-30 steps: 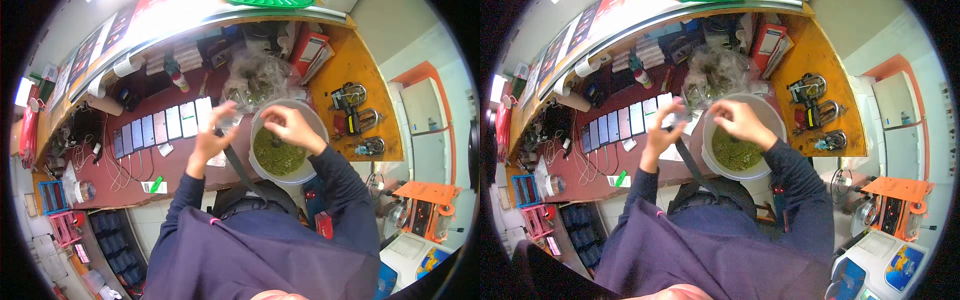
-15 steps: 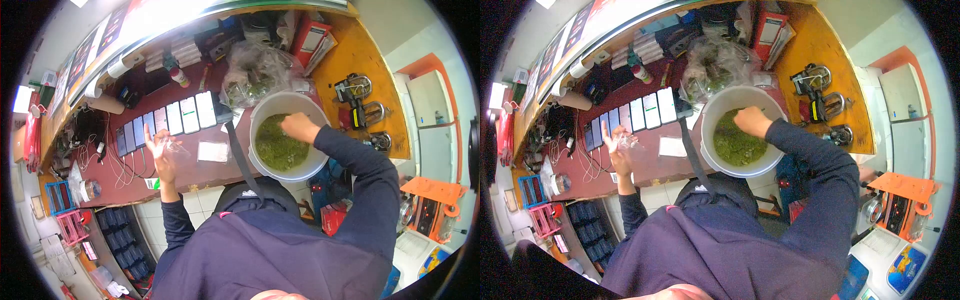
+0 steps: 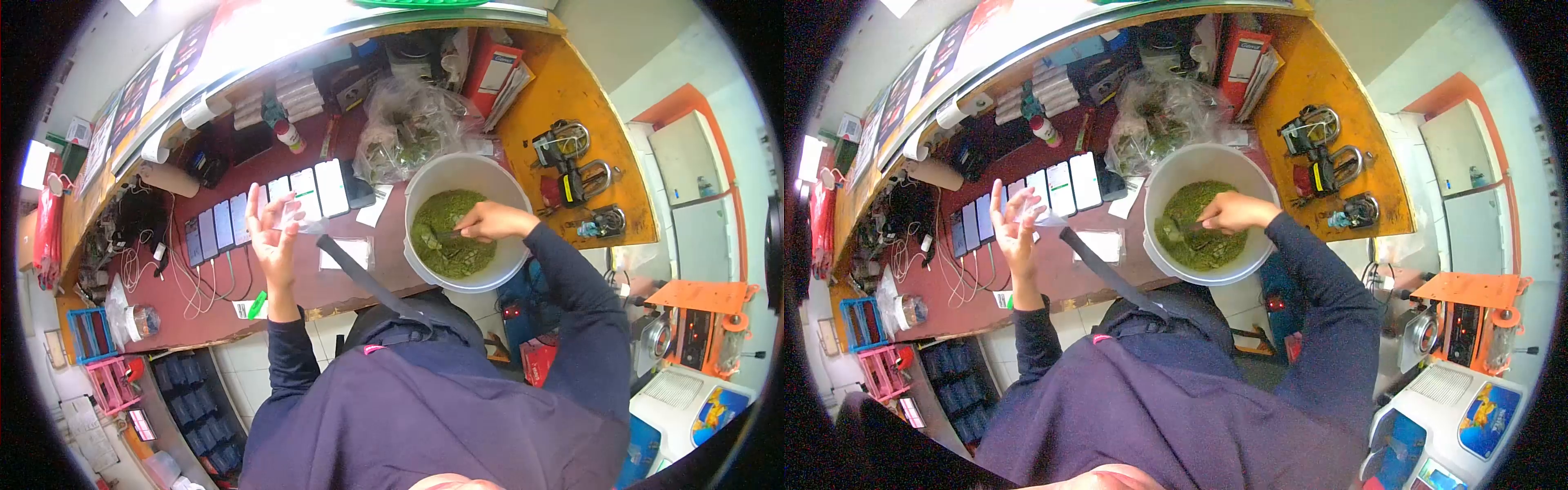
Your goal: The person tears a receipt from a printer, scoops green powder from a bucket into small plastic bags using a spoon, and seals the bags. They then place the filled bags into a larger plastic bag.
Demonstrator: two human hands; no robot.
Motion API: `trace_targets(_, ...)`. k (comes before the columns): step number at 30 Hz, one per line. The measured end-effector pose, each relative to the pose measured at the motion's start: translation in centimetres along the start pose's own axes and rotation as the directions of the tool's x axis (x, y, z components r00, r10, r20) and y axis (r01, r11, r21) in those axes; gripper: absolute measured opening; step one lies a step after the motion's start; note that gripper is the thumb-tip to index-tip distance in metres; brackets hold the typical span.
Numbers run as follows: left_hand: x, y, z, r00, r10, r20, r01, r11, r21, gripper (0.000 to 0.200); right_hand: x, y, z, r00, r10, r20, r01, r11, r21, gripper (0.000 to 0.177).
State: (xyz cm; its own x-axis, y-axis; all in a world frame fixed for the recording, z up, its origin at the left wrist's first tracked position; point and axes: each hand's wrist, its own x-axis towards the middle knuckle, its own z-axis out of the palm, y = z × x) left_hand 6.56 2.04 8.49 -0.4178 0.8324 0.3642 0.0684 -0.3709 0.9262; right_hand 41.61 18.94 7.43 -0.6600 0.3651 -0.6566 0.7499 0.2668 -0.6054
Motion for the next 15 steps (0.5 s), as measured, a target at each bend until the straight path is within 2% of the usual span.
trace_targets(2,0.5,0.2,1.3,1.0,-0.001,0.012,0.001,1.0,-0.031,0.09,-1.2,-0.1,-0.2,0.998,0.044,-0.049,-0.041,0.998,0.054,0.029)
trace_targets(4,1.0,0.4,3.0,0.995,0.03,0.095,-0.029,0.999,-0.013,0.094,-1.9,0.9,0.1,0.956,-0.16,-0.247,0.111,0.974,-0.199,0.029)
trace_targets(5,1.1,0.7,4.2,0.995,-0.007,0.098,0.02,0.991,-0.13,0.096,-2.4,1.2,0.2,0.954,-0.154,-0.258,0.104,0.975,-0.198,0.029)
trace_targets(8,1.6,0.8,6.3,0.982,-0.001,0.19,0.037,0.982,-0.186,0.097,-4.4,1.1,-0.1,0.93,-0.17,-0.326,0.131,0.982,-0.136,0.03)
trace_targets(11,2.1,0.4,7.9,0.969,0.035,0.245,0.01,0.983,-0.183,0.1,-7.0,-0.1,-0.7,0.939,-0.088,-0.332,0.079,0.996,-0.039,0.031)
trace_targets(13,2.0,0.2,9.1,0.959,0.037,0.281,0.022,0.979,-0.202,0.101,-8.3,0.2,-0.9,0.895,-0.137,-0.425,0.196,0.976,0.097,0.032)
trace_targets(15,1.9,0.0,10.5,0.944,0.045,0.327,0.013,0.985,-0.172,0.1,-9.7,0.1,-1.3,0.887,-0.16,-0.433,0.226,0.968,0.105,0.032)
